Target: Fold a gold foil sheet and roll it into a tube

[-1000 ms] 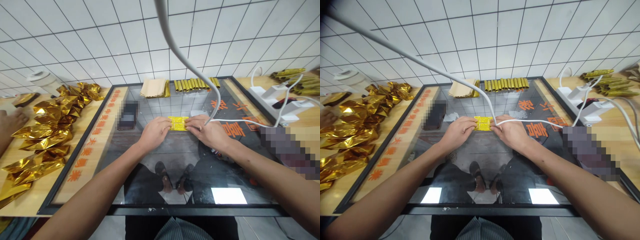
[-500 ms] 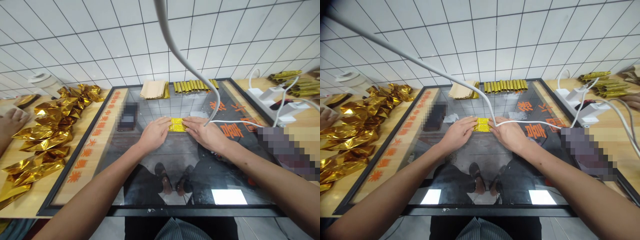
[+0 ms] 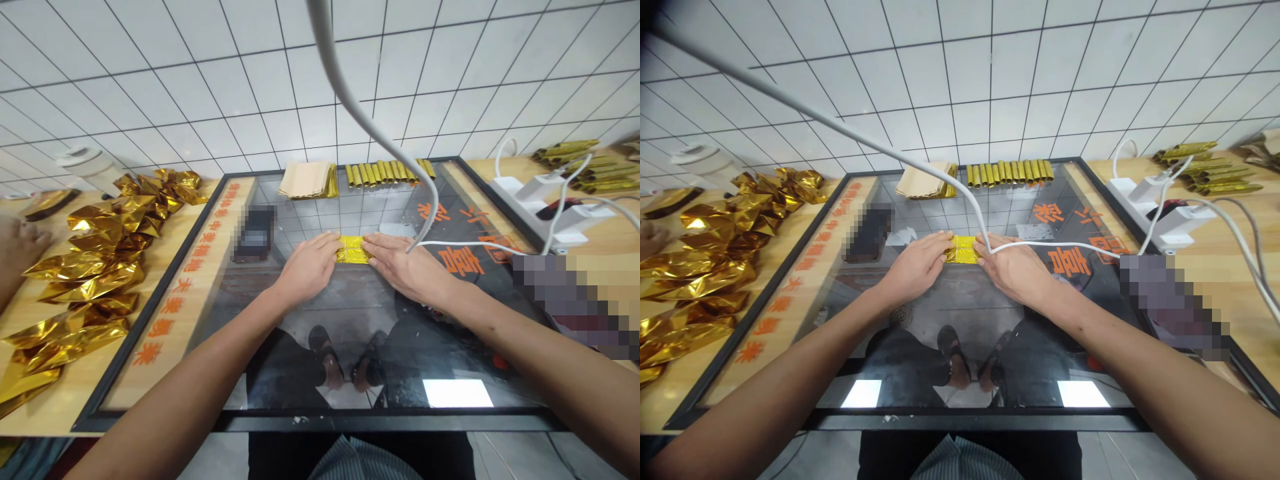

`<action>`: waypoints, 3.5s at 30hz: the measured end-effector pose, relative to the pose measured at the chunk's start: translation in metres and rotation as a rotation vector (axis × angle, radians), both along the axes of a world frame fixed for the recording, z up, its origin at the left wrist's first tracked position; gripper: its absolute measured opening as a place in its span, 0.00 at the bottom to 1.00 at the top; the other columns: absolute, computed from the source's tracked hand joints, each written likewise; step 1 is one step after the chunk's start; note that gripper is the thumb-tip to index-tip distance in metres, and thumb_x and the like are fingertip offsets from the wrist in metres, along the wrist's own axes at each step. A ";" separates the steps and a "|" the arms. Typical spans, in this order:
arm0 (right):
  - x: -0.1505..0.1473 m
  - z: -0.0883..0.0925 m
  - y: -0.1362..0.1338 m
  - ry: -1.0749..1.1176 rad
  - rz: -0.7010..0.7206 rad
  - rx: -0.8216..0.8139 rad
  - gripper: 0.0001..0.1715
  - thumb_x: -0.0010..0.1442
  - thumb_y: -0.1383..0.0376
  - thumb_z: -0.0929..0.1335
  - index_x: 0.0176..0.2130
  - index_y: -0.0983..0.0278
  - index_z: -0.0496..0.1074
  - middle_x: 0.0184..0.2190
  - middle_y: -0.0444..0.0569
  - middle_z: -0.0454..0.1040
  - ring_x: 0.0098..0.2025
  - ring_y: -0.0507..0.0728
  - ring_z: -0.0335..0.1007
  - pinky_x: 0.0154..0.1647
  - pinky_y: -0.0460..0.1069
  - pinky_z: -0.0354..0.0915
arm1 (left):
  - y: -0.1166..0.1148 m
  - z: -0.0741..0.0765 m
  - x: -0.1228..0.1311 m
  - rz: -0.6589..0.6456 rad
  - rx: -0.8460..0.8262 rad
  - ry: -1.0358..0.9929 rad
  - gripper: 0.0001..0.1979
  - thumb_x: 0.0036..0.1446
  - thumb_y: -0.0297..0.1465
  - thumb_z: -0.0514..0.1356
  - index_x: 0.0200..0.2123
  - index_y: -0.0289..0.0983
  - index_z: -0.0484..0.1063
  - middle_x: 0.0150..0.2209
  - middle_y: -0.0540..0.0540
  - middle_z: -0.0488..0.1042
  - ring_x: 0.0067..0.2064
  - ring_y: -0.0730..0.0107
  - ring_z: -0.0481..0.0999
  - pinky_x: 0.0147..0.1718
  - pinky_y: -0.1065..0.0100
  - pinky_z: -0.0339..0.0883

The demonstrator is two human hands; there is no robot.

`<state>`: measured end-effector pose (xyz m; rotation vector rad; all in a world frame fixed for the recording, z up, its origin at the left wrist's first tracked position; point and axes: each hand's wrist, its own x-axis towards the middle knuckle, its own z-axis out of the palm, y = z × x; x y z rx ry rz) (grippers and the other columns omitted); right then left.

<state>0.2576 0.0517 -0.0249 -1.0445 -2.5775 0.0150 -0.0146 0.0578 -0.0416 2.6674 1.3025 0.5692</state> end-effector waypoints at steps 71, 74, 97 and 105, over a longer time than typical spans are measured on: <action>-0.001 0.002 0.001 -0.059 0.048 0.043 0.25 0.77 0.64 0.63 0.67 0.67 0.74 0.69 0.65 0.73 0.69 0.69 0.72 0.68 0.68 0.71 | -0.015 0.014 -0.004 -0.098 0.110 0.256 0.21 0.78 0.32 0.47 0.62 0.29 0.72 0.61 0.32 0.76 0.67 0.47 0.72 0.65 0.47 0.69; -0.001 0.003 0.001 -0.044 0.048 0.027 0.25 0.76 0.65 0.64 0.67 0.66 0.74 0.69 0.64 0.73 0.69 0.70 0.72 0.68 0.69 0.71 | -0.016 0.015 -0.003 -0.094 0.117 0.236 0.20 0.78 0.32 0.47 0.61 0.31 0.73 0.61 0.33 0.76 0.65 0.49 0.73 0.66 0.48 0.68; -0.003 0.003 0.002 -0.080 0.055 0.064 0.24 0.77 0.65 0.62 0.66 0.69 0.73 0.68 0.65 0.73 0.69 0.69 0.72 0.68 0.66 0.71 | -0.011 0.026 0.000 -0.119 0.051 0.184 0.15 0.74 0.30 0.51 0.55 0.36 0.75 0.55 0.37 0.78 0.59 0.51 0.76 0.61 0.50 0.70; -0.003 0.002 0.002 -0.065 0.055 0.068 0.24 0.76 0.66 0.63 0.66 0.68 0.73 0.67 0.65 0.74 0.69 0.69 0.72 0.67 0.67 0.71 | -0.009 0.042 0.019 -0.071 0.042 0.347 0.22 0.78 0.40 0.51 0.49 0.31 0.79 0.49 0.35 0.78 0.52 0.48 0.77 0.55 0.49 0.72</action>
